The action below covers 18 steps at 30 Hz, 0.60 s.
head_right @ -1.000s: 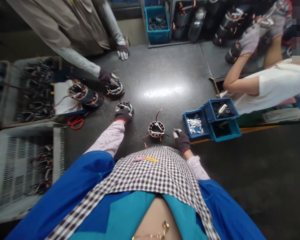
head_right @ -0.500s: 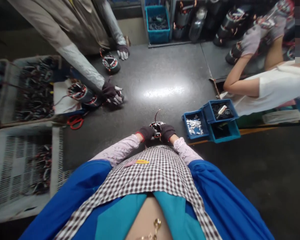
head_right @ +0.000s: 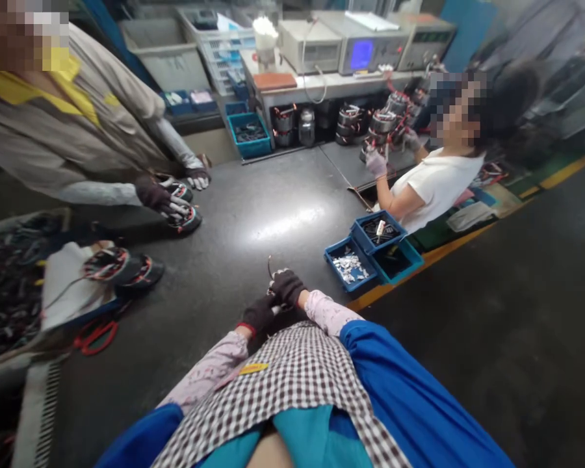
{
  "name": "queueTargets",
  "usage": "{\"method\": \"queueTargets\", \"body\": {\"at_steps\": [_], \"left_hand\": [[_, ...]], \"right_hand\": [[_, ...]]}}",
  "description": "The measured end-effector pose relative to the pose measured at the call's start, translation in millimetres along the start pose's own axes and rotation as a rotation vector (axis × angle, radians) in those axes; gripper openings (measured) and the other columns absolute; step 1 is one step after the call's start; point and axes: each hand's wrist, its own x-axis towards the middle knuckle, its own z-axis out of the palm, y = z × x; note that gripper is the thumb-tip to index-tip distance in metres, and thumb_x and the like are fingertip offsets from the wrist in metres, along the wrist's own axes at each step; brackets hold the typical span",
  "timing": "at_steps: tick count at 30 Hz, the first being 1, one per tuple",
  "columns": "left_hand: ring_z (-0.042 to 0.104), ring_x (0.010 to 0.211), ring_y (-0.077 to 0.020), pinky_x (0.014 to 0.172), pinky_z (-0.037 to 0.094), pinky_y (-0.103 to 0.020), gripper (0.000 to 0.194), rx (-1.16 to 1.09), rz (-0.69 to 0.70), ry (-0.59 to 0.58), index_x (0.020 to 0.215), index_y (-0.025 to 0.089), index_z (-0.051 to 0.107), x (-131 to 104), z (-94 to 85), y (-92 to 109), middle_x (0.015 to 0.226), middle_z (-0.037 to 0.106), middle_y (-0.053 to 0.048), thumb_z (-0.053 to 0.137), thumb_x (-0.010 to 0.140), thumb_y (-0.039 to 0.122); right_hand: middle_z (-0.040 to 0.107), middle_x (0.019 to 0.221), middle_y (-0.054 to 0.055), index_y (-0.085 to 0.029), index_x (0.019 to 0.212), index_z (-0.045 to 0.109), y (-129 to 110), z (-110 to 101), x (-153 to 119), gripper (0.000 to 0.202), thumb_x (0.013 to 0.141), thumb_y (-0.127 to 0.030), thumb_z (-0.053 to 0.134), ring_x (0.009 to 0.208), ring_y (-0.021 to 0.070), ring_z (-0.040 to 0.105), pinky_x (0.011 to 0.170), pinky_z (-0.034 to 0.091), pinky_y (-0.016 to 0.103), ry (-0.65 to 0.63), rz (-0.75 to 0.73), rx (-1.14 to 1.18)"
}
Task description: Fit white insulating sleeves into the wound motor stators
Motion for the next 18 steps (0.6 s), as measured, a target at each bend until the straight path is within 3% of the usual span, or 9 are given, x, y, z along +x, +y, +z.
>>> {"method": "queueTargets", "body": {"at_steps": [5, 8, 10, 12, 14, 16, 18], "left_hand": [[0.078, 0.128, -0.0210, 0.105, 0.066, -0.038, 0.051, -0.116, -0.087, 0.061, 0.138, 0.049, 0.075, -5, 5.2, -9, 0.136, 0.082, 0.007, 0.052, 0.098, 0.027], [0.076, 0.132, -0.0205, 0.107, 0.066, -0.041, 0.062, -0.109, -0.188, 0.144, 0.148, 0.053, 0.068, -16, 22.2, 0, 0.143, 0.078, 0.003, 0.038, 0.102, 0.023], [0.069, 0.141, -0.0226, 0.114, 0.062, -0.045, 0.064, -0.082, -0.221, 0.184, 0.156, 0.054, 0.062, -18, 30.0, 3, 0.153, 0.072, 0.001, 0.042, 0.101, 0.028], [0.061, 0.150, -0.0251, 0.121, 0.058, -0.045, 0.069, -0.054, -0.155, 0.176, 0.161, 0.052, 0.058, -15, 32.8, 1, 0.162, 0.064, -0.001, 0.057, 0.094, 0.038], [0.063, 0.149, -0.0273, 0.122, 0.057, -0.044, 0.076, -0.034, -0.058, 0.142, 0.161, 0.051, 0.059, -9, 33.8, -5, 0.160, 0.066, -0.002, 0.068, 0.086, 0.043], [0.072, 0.139, -0.0291, 0.119, 0.061, -0.045, 0.071, -0.024, -0.010, 0.129, 0.156, 0.048, 0.066, -3, 38.0, -12, 0.149, 0.075, -0.003, 0.068, 0.085, 0.040], [0.073, 0.137, -0.0292, 0.121, 0.060, -0.046, 0.062, -0.021, -0.016, 0.171, 0.154, 0.037, 0.070, 0, 48.6, -16, 0.146, 0.076, -0.007, 0.061, 0.093, 0.036]], "right_hand": [[0.080, 0.130, 0.013, -0.028, 0.121, 0.082, 6, 8, -9, 0.034, 0.103, -0.038, 0.054, 0.113, 0.0363, 0.074, 0.089, 0.052, 0.046, 0.025, 0.068, -0.077], [0.082, 0.130, 0.009, -0.035, 0.126, 0.079, 8, 16, -10, 0.038, 0.107, -0.035, 0.046, 0.109, 0.0318, 0.077, 0.084, 0.053, 0.043, 0.025, 0.078, -0.096], [0.082, 0.129, 0.009, -0.036, 0.125, 0.079, 9, 20, -6, 0.036, 0.107, -0.039, 0.049, 0.110, 0.0313, 0.077, 0.084, 0.054, 0.042, 0.025, 0.060, -0.097], [0.082, 0.128, 0.010, -0.034, 0.123, 0.080, 10, 23, -2, 0.034, 0.104, -0.047, 0.057, 0.113, 0.0330, 0.077, 0.086, 0.054, 0.042, 0.024, 0.018, -0.096], [0.082, 0.127, 0.011, -0.032, 0.123, 0.081, 12, 25, 2, 0.035, 0.102, -0.052, 0.062, 0.114, 0.0337, 0.077, 0.086, 0.055, 0.042, 0.025, -0.017, -0.103], [0.082, 0.126, 0.012, -0.030, 0.125, 0.081, 13, 29, 5, 0.034, 0.104, -0.049, 0.061, 0.113, 0.0323, 0.077, 0.085, 0.055, 0.040, 0.030, -0.027, -0.106], [0.081, 0.126, 0.015, -0.025, 0.126, 0.081, 11, 33, 6, 0.033, 0.106, -0.040, 0.058, 0.114, 0.0314, 0.077, 0.087, 0.055, 0.039, 0.041, -0.002, -0.086]]}}
